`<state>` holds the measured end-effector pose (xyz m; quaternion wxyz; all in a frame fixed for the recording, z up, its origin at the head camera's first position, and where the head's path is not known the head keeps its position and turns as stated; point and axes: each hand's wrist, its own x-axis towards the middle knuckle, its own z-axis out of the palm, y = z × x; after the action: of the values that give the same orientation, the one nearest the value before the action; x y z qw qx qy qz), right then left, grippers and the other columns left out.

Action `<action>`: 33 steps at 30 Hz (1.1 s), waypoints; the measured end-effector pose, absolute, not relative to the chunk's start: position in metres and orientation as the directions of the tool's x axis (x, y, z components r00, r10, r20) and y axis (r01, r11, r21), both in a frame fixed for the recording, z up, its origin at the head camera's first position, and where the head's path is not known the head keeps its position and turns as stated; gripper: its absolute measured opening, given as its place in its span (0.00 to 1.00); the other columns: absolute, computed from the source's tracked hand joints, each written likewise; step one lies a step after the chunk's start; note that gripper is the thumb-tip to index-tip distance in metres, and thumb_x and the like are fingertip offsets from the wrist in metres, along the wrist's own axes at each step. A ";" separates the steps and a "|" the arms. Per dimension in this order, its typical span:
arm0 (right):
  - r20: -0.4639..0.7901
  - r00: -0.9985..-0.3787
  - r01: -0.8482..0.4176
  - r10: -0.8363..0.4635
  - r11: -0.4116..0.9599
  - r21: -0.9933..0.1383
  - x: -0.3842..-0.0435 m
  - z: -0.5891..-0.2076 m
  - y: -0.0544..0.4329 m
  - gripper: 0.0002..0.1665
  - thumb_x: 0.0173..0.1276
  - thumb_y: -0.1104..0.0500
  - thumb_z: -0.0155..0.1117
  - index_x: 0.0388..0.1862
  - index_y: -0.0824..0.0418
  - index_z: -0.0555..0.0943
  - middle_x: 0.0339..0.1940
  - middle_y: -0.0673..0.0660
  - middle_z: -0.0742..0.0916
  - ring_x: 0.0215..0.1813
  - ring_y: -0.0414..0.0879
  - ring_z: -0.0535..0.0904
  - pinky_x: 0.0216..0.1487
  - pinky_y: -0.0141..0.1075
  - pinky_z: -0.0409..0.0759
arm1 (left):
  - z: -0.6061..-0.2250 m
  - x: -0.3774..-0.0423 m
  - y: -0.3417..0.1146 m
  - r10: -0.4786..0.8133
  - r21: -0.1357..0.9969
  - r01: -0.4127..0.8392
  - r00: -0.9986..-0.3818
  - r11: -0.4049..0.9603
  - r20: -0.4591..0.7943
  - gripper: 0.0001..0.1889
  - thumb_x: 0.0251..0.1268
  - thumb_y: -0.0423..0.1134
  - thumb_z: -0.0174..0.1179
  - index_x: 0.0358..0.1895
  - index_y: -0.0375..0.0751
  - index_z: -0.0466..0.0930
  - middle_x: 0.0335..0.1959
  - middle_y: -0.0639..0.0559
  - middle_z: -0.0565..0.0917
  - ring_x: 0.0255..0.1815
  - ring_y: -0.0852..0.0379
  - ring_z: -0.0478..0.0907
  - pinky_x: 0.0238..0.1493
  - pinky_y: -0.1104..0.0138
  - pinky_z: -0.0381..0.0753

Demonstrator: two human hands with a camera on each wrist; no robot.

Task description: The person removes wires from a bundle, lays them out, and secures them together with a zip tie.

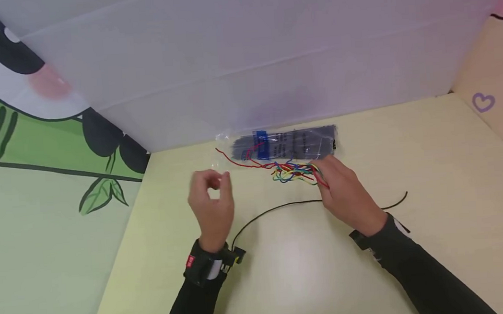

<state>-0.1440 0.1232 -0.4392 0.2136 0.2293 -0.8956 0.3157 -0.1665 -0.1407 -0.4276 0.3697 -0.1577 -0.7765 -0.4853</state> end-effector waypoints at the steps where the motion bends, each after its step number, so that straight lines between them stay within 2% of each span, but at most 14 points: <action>1: 0.526 -0.806 -0.542 -0.271 0.696 -0.471 -0.144 -0.441 0.120 0.15 0.70 0.71 0.53 0.55 0.65 0.76 0.42 0.56 0.80 0.36 0.40 0.69 0.33 0.34 0.71 | -0.428 -0.162 -0.133 -0.039 0.591 0.646 -0.658 0.483 0.752 0.05 0.66 0.34 0.61 0.38 0.36 0.77 0.28 0.47 0.77 0.29 0.56 0.73 0.33 0.69 0.74; 3: 0.523 -0.809 -0.541 -0.269 0.689 -0.482 -0.144 -0.443 0.115 0.13 0.71 0.69 0.55 0.53 0.64 0.77 0.41 0.54 0.80 0.36 0.40 0.69 0.33 0.34 0.72 | -0.428 -0.154 -0.119 0.122 0.596 0.685 -0.693 0.420 0.710 0.05 0.67 0.36 0.61 0.38 0.38 0.81 0.23 0.49 0.81 0.23 0.61 0.76 0.26 0.72 0.76; 5: 0.528 -0.803 -0.550 -0.276 0.683 -0.480 -0.144 -0.444 0.111 0.12 0.70 0.68 0.57 0.52 0.63 0.77 0.40 0.54 0.80 0.35 0.39 0.70 0.33 0.34 0.73 | -0.428 -0.149 -0.107 0.214 0.692 0.620 -0.782 0.370 0.586 0.10 0.69 0.43 0.61 0.46 0.42 0.82 0.21 0.53 0.84 0.20 0.67 0.77 0.21 0.74 0.74; 7: 0.547 -0.790 -0.562 -0.277 0.685 -0.464 -0.143 -0.444 0.108 0.13 0.69 0.69 0.59 0.51 0.64 0.77 0.40 0.54 0.81 0.36 0.39 0.71 0.34 0.36 0.75 | -0.428 -0.148 -0.101 0.229 0.777 0.504 -0.864 0.378 0.449 0.16 0.70 0.50 0.60 0.54 0.47 0.80 0.21 0.54 0.86 0.19 0.68 0.78 0.18 0.73 0.72; 10: 0.574 -0.776 -0.567 -0.260 0.687 -0.455 -0.140 -0.443 0.106 0.14 0.66 0.70 0.61 0.50 0.64 0.78 0.39 0.54 0.81 0.36 0.39 0.72 0.34 0.37 0.77 | -0.430 -0.149 -0.098 0.212 0.824 0.397 -0.917 0.404 0.338 0.22 0.68 0.54 0.60 0.61 0.52 0.76 0.27 0.52 0.89 0.22 0.66 0.83 0.20 0.71 0.75; 13: 0.583 -0.774 -0.565 -0.248 0.687 -0.457 -0.138 -0.444 0.104 0.13 0.66 0.70 0.62 0.49 0.64 0.79 0.37 0.53 0.82 0.35 0.38 0.72 0.33 0.36 0.77 | -0.434 -0.152 -0.100 0.234 0.845 0.392 -0.917 0.364 0.324 0.22 0.67 0.50 0.62 0.61 0.51 0.75 0.38 0.50 0.90 0.30 0.63 0.87 0.27 0.71 0.81; 16: 0.560 -0.785 -0.564 -0.265 0.678 -0.471 -0.137 -0.443 0.102 0.13 0.67 0.68 0.61 0.50 0.63 0.79 0.37 0.52 0.82 0.34 0.37 0.72 0.32 0.34 0.76 | -0.437 -0.156 -0.103 0.261 0.893 0.380 -0.912 0.243 0.317 0.20 0.66 0.44 0.63 0.59 0.46 0.75 0.47 0.47 0.87 0.38 0.56 0.88 0.36 0.71 0.84; 20: 0.406 -0.860 -0.507 -0.310 0.610 -0.609 -0.135 -0.438 0.103 0.06 0.75 0.61 0.55 0.47 0.59 0.78 0.29 0.50 0.82 0.23 0.34 0.73 0.24 0.30 0.75 | -0.439 -0.160 -0.108 0.286 0.936 0.333 -0.913 0.117 0.290 0.17 0.64 0.37 0.65 0.55 0.41 0.75 0.50 0.43 0.85 0.44 0.52 0.86 0.41 0.72 0.83; 24: 0.193 -0.908 -0.374 -0.372 0.514 -0.772 -0.134 -0.432 0.108 0.12 0.80 0.52 0.48 0.40 0.56 0.76 0.19 0.49 0.78 0.12 0.39 0.72 0.19 0.33 0.72 | -0.442 -0.163 -0.113 0.334 0.951 0.301 -0.905 0.068 0.262 0.16 0.64 0.31 0.64 0.53 0.37 0.74 0.49 0.38 0.83 0.42 0.57 0.84 0.41 0.73 0.82; 30: -0.077 -0.872 -0.075 -0.482 0.288 -0.955 -0.138 -0.431 0.117 0.20 0.79 0.44 0.46 0.47 0.59 0.74 0.30 0.60 0.82 0.11 0.50 0.69 0.15 0.41 0.73 | -0.447 -0.165 -0.118 0.409 0.937 0.345 -0.863 0.049 0.297 0.15 0.63 0.26 0.61 0.53 0.33 0.73 0.48 0.35 0.80 0.42 0.61 0.81 0.43 0.73 0.81; 32: -0.126 -0.847 0.020 -0.517 0.205 -0.979 -0.139 -0.432 0.119 0.24 0.78 0.42 0.46 0.50 0.62 0.73 0.31 0.62 0.81 0.12 0.51 0.65 0.13 0.44 0.72 | -0.446 -0.165 -0.120 0.422 0.922 0.383 -0.844 0.046 0.330 0.15 0.63 0.26 0.62 0.52 0.34 0.74 0.47 0.37 0.80 0.43 0.60 0.81 0.43 0.72 0.81; 33: -0.142 -0.836 0.058 -0.530 0.172 -0.983 -0.139 -0.433 0.119 0.25 0.78 0.42 0.46 0.52 0.64 0.73 0.28 0.62 0.80 0.13 0.52 0.65 0.13 0.44 0.71 | -0.446 -0.164 -0.121 0.423 0.917 0.396 -0.840 0.049 0.340 0.15 0.63 0.27 0.62 0.52 0.35 0.75 0.46 0.38 0.81 0.42 0.60 0.82 0.43 0.71 0.82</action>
<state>-0.1394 0.1193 -0.4331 -0.2362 0.1622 -0.7280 0.6228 -0.1645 -0.1211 -0.4458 -0.0104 -0.2827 -0.7243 -0.6288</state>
